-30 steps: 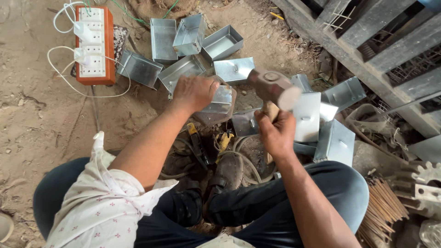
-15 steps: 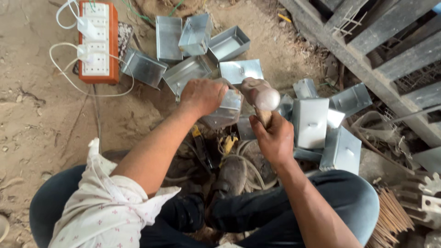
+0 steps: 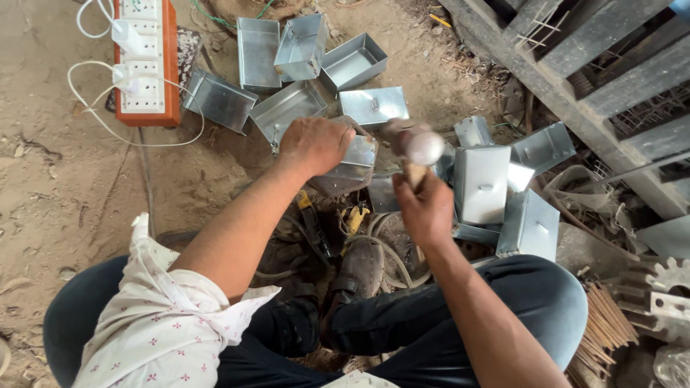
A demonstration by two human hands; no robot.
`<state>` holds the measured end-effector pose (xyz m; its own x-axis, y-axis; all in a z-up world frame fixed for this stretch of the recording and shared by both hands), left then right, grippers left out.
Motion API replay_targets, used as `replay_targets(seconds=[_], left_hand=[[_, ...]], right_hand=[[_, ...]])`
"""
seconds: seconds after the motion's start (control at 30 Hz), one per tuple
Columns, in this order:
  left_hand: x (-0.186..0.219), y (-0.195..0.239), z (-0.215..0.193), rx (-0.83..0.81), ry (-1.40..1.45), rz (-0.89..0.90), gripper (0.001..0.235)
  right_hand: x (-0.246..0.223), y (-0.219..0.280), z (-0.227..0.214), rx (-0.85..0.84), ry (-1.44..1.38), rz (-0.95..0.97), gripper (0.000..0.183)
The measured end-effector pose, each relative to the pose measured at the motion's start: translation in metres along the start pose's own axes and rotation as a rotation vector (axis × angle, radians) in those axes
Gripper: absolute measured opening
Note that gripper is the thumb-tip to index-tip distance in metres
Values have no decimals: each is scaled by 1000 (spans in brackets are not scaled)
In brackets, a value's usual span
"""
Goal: The person sits on the ground and uses a hammer to repeatedly strike a small rectangular metal box placed on a metal anvil. The person adjusts the box's position and orientation between strikes to flatten or shape it.
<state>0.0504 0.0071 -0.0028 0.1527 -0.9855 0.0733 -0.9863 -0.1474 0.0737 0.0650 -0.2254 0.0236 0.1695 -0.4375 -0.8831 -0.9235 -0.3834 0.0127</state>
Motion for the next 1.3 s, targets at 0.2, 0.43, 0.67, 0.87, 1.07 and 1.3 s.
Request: replay_targets(seconds=[0.2, 0.43, 0.67, 0.87, 1.07, 1.3], left_hand=[[3, 3, -5, 69, 23, 23, 44], [0, 2, -8, 120, 43, 47, 45], [-3, -5, 0, -39, -28, 50, 49], [0, 0, -6, 66, 30, 74, 46], [0, -2, -3, 76, 13, 82, 43], [-2, -7, 4, -11, 6, 53, 47]], right_hand=[[5, -4, 4, -24, 166, 69, 38], [2, -5, 15, -41, -3, 87, 30], [-11, -10, 12, -20, -6, -27, 28], [-6, -10, 24, -102, 52, 31, 29], [3, -17, 11, -56, -146, 94, 19], [14, -21, 23, -122, -68, 47, 33]])
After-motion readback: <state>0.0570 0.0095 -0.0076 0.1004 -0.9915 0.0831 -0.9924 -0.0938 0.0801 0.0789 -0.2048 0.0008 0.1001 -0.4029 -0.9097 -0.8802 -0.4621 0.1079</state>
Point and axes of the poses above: each hand's wrist, its own y-axis away from the middle knuckle, its own z-axis out of the palm, x = y × z, the point moved 5 cm from there along -y, towards the middle knuckle, and after that the axes turned 14 degrees about -y, right-handed, at the moved point
